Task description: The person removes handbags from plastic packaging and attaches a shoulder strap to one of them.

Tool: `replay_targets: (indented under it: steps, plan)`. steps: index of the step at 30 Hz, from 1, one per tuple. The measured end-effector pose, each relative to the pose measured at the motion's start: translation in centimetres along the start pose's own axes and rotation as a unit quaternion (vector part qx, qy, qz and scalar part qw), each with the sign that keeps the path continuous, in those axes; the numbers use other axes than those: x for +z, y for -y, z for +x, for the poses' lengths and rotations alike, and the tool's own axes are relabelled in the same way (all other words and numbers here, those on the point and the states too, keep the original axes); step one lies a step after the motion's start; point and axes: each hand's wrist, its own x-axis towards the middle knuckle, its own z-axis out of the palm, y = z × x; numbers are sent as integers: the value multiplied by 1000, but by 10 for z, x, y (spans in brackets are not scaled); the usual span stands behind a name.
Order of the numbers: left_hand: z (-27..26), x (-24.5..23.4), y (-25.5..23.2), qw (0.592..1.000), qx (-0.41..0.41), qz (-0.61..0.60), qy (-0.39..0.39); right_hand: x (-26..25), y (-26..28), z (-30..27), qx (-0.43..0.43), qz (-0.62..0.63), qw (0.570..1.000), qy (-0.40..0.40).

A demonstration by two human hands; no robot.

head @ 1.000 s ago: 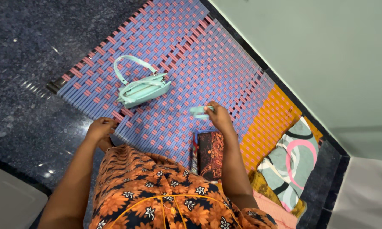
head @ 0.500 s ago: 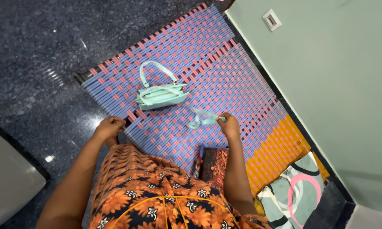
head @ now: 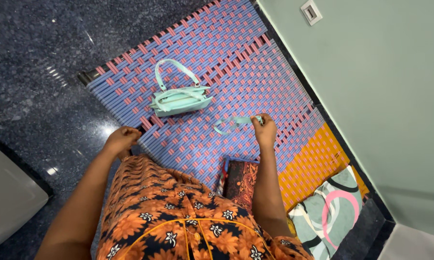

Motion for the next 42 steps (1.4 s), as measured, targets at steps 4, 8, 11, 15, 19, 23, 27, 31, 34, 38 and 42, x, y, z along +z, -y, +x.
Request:
replay_targets:
  steps: [4,8,11,15,19,23,27,31,34,38,42]
  plan:
    - [19,-6,28,998,-44,41,0,-2,0,-2,-14,22,999,-41]
    - [25,-9,39,990,-92,106,-20,3,-6,-2,-31,30,997,-64]
    - [20,-7,30,988,-99,118,-17,8,-7,-5,-28,50,997,-57]
    - [22,-7,34,990,-98,103,-16,11,2,-14,-15,67,997,-40]
    - [29,-8,44,990,-96,101,-19,11,16,-19,0,72,997,-30]
    - [33,-11,53,993,-76,83,-15,8,28,-22,33,95,995,-15]
    - [38,-13,61,993,-79,87,-13,11,21,-18,64,119,991,3]
    - [32,-7,54,993,-73,92,-8,24,0,-12,17,196,979,47]
    - [30,-2,46,998,-8,62,-11,32,4,-11,-37,255,943,212]
    - [21,23,38,985,99,135,32,33,63,-31,-106,209,859,456]
    - [-14,45,16,918,299,236,108,39,146,-52,-188,160,786,567]
